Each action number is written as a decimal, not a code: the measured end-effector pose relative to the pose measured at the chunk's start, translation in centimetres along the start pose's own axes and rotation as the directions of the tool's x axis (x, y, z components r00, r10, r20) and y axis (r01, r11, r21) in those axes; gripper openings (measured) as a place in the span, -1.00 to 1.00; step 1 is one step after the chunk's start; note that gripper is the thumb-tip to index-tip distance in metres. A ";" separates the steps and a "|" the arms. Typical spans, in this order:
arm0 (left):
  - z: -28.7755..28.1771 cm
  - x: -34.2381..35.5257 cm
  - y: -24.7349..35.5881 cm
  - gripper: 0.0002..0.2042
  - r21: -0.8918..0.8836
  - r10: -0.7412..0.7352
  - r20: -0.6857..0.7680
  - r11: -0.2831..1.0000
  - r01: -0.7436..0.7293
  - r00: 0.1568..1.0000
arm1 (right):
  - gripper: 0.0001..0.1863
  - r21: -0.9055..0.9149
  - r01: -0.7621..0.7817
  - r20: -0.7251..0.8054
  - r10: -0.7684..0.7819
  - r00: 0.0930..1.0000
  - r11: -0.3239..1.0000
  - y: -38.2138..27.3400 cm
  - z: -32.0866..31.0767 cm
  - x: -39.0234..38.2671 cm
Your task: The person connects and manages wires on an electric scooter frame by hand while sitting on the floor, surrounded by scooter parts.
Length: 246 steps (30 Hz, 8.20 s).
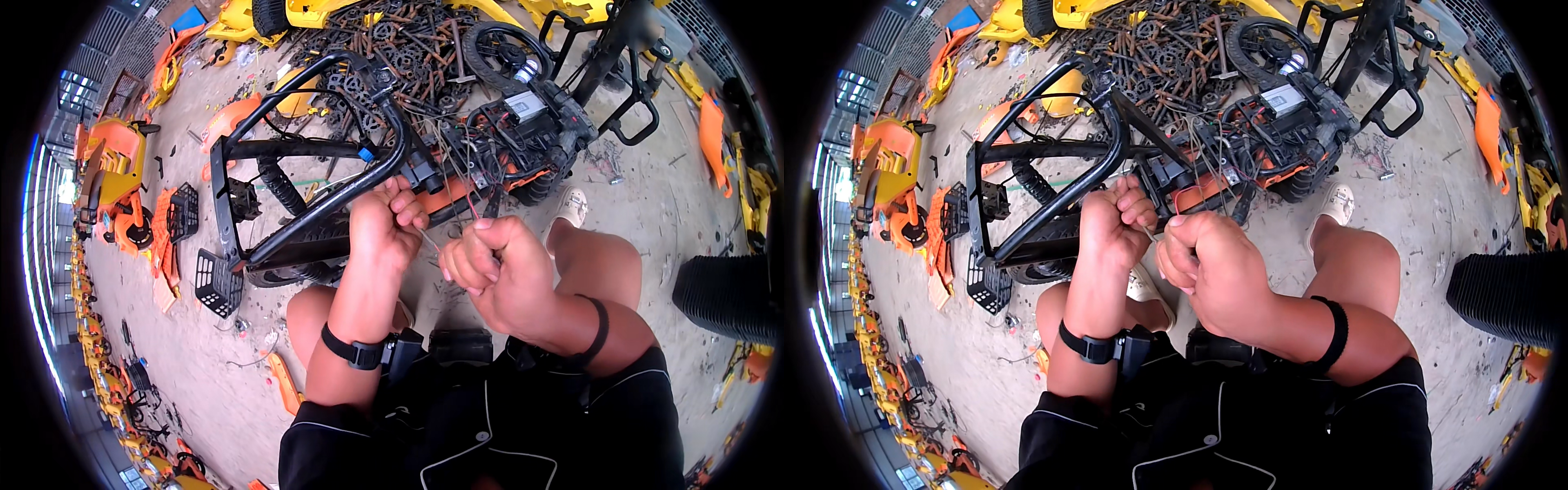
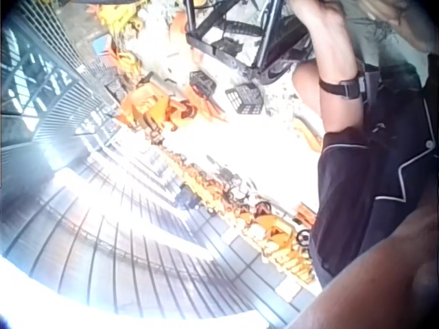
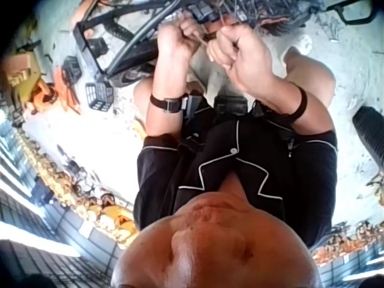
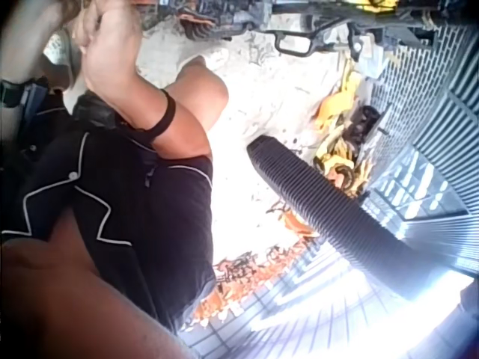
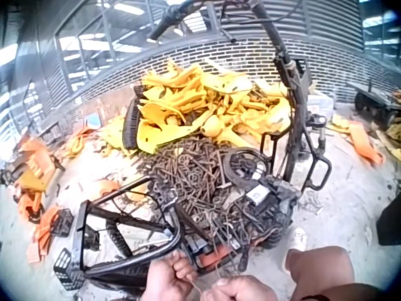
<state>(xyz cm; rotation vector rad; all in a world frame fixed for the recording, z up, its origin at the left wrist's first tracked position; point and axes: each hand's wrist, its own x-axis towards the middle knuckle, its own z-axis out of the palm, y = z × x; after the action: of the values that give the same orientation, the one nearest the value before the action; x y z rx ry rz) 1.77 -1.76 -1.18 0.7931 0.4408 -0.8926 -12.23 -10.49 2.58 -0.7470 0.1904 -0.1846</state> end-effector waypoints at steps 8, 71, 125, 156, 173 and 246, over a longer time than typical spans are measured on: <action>0.5 2.6 1.2 -0.81 0.025 0.038 -0.054 0.999 -0.036 0.998 | -0.53 0.013 -0.021 -0.067 0.021 0.998 1.000 -0.2 0.3 0.3; -2.9 -0.4 -5.3 -0.23 0.455 -0.337 0.342 0.876 0.159 0.877 | -0.60 0.334 0.163 0.045 -0.188 0.981 0.928 -7.4 1.2 0.6; -3.0 -4.0 -2.6 -0.79 0.616 0.343 0.516 0.488 -0.618 0.785 | -0.34 -0.530 -0.274 -0.019 0.311 0.950 0.803 -2.6 -5.1 4.6; -2.8 -2.6 -3.0 -0.81 0.238 0.119 0.209 0.957 -0.168 0.971 | -0.68 -0.156 0.115 -0.016 -0.119 0.993 0.981 0.0 -3.4 5.2; -1.0 -2.1 -2.5 -0.78 0.011 0.223 0.144 0.974 -0.227 0.964 | -0.60 0.113 -0.003 -0.084 0.012 0.996 0.994 0.5 -2.6 6.3; 0.5 2.3 -2.1 -0.66 0.140 0.142 0.187 0.976 -0.169 0.972 | -0.70 0.153 0.165 -0.076 -0.155 0.985 0.974 -3.0 -2.0 4.0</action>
<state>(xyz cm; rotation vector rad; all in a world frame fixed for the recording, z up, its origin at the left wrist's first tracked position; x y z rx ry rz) 1.38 -4.18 -3.22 0.8705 0.1515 -0.8483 -9.12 -14.90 2.81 -0.5976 0.1737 -0.3731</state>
